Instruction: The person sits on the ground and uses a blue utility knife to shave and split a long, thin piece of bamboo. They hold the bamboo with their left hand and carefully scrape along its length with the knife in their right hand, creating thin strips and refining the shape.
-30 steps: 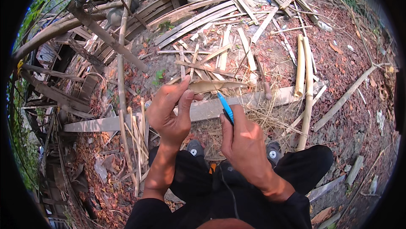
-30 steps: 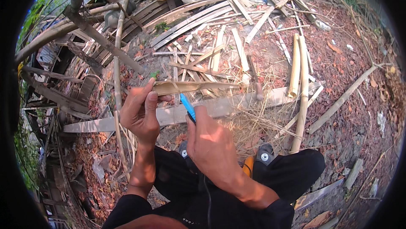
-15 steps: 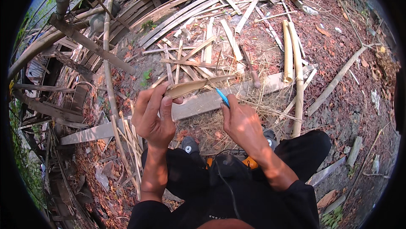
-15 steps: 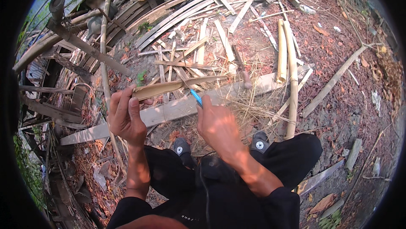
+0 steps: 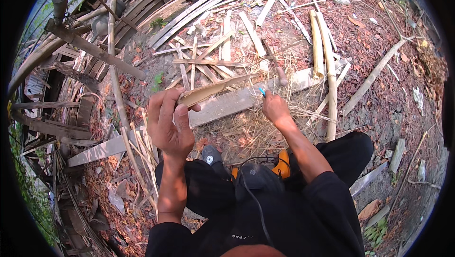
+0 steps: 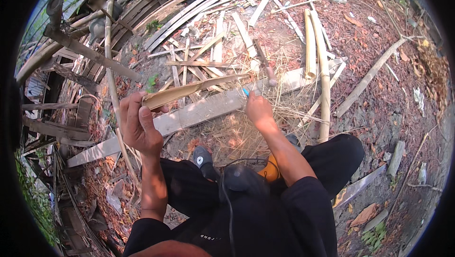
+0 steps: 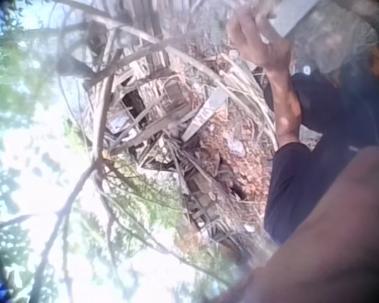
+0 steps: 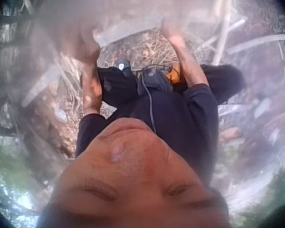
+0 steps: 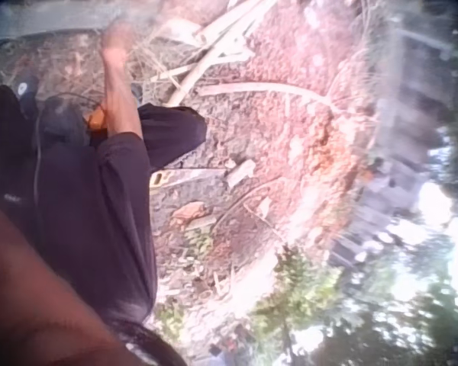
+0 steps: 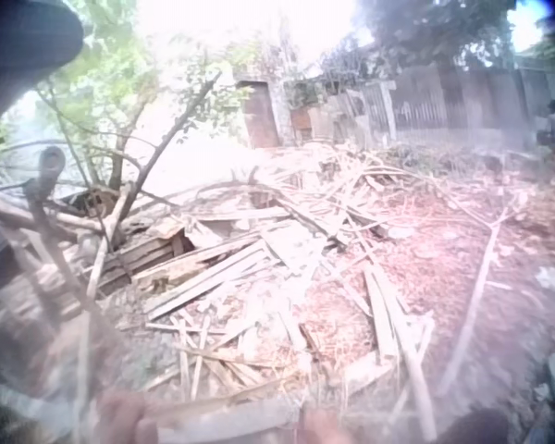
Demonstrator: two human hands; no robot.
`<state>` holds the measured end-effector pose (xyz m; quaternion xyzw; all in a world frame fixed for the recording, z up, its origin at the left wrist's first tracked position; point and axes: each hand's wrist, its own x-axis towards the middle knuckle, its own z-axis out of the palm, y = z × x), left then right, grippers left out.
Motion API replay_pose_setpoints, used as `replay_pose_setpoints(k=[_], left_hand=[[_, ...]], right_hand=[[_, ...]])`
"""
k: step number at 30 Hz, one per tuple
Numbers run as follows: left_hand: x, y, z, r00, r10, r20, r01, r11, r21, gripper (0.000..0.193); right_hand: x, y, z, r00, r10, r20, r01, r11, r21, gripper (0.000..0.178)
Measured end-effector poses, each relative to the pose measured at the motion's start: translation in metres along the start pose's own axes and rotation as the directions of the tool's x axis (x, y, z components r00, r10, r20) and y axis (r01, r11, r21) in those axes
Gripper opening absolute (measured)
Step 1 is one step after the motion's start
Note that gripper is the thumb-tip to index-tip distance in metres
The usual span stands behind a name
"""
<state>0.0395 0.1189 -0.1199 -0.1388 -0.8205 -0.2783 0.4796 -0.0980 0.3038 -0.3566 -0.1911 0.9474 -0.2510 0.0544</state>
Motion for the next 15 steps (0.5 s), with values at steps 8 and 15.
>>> replay_pose_setpoints(k=[8,15], left_hand=[[-0.008,-0.002,0.017,0.994,-0.104,-0.025,0.090,0.937,-0.337,0.029],[0.003,-0.012,0.013,0.961,0.273,0.050,-0.275,0.961,0.036,0.032]], right_hand=[[-0.017,0.022,0.011,0.977,0.210,0.023,-0.211,0.975,0.070,0.032],[-0.083,-0.069,-0.095,0.975,0.061,-0.212,0.063,0.843,0.534,0.022]])
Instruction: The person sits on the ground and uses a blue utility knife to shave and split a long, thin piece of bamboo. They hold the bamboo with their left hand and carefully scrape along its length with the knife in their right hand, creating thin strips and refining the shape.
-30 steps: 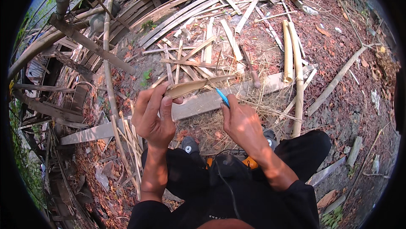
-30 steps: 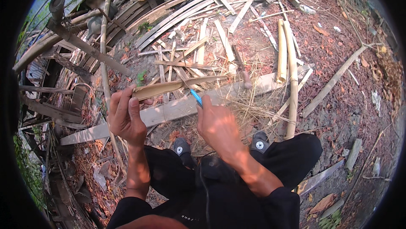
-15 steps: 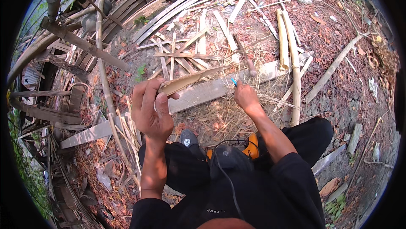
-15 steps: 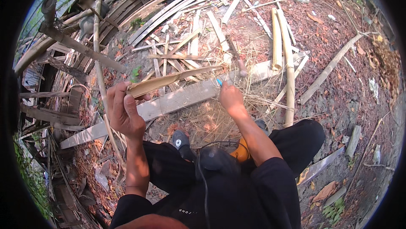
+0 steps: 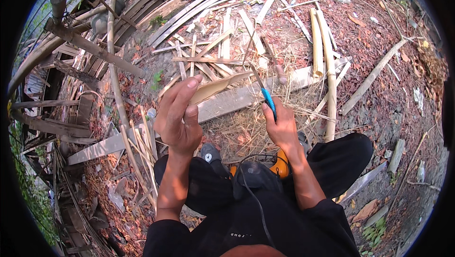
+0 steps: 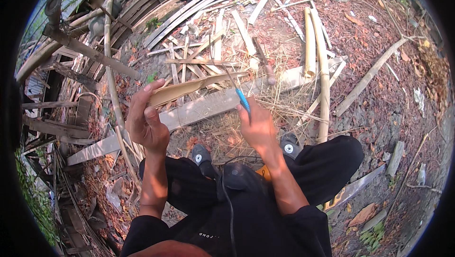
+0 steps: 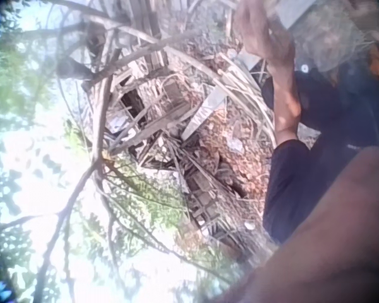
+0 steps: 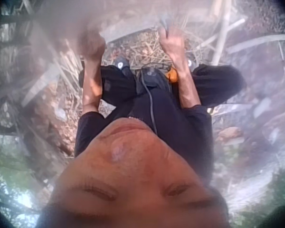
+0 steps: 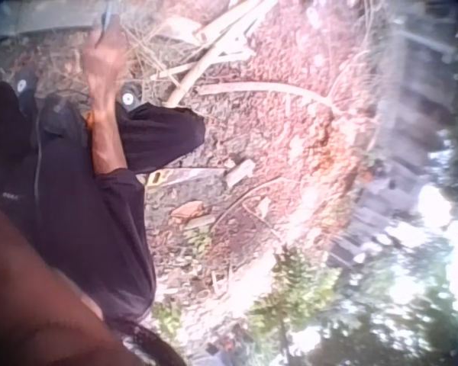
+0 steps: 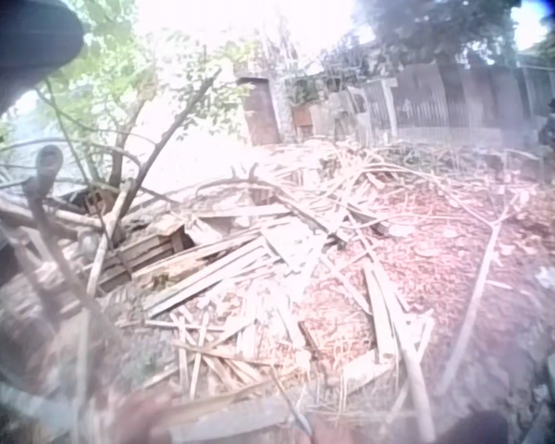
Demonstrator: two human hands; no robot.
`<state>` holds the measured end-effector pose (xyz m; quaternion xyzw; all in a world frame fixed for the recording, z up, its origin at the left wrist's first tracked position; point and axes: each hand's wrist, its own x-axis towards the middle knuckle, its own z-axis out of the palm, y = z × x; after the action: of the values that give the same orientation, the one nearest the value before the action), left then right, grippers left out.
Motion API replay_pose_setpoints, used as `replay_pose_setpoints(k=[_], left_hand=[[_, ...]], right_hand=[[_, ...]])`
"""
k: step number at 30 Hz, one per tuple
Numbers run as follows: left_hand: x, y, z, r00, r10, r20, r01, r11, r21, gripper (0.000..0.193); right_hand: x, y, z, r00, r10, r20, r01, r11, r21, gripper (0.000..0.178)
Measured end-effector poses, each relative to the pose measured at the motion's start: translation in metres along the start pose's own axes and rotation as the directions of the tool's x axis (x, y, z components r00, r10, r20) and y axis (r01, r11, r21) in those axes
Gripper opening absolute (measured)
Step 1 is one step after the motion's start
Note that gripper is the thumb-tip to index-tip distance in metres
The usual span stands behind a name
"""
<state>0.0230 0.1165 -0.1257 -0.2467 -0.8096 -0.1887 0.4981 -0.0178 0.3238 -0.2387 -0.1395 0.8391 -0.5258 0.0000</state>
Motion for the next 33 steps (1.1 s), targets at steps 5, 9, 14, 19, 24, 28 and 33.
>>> replay_pose_setpoints(k=[5,9,14,19,24,28,33], left_hand=[[0.000,0.012,0.016,0.995,-0.084,-0.045,0.085,0.996,0.013,0.034],[0.048,0.013,-0.020,0.924,-0.216,-0.317,0.226,0.974,-0.005,0.035],[0.075,0.020,-0.043,0.951,-0.115,-0.288,0.160,0.978,0.136,0.035],[0.086,0.039,-0.050,0.931,-0.209,-0.299,0.237,0.970,0.059,0.034],[0.099,0.036,-0.055,0.934,-0.164,-0.319,0.194,0.979,0.063,0.033],[0.109,0.034,-0.047,0.938,-0.098,-0.331,0.111,0.994,0.019,0.033],[0.133,0.047,-0.051,0.909,-0.086,-0.408,0.111,0.993,0.040,0.031]], right_hand=[[-0.006,-0.023,0.000,0.993,-0.116,-0.030,0.118,0.989,0.087,0.017],[-0.008,-0.044,-0.008,0.993,-0.112,0.031,0.108,0.987,0.120,0.018],[-0.012,-0.059,0.002,0.953,-0.303,-0.027,0.304,0.949,0.085,0.015],[-0.008,-0.074,0.022,0.943,-0.326,-0.073,0.329,0.944,0.034,0.014],[0.000,-0.087,0.017,0.964,-0.248,-0.099,0.256,0.964,0.068,0.013],[0.005,-0.094,0.013,0.967,-0.246,-0.064,0.249,0.967,0.052,0.014],[0.008,-0.117,0.005,0.965,-0.260,-0.024,0.261,0.963,0.069,0.016]])
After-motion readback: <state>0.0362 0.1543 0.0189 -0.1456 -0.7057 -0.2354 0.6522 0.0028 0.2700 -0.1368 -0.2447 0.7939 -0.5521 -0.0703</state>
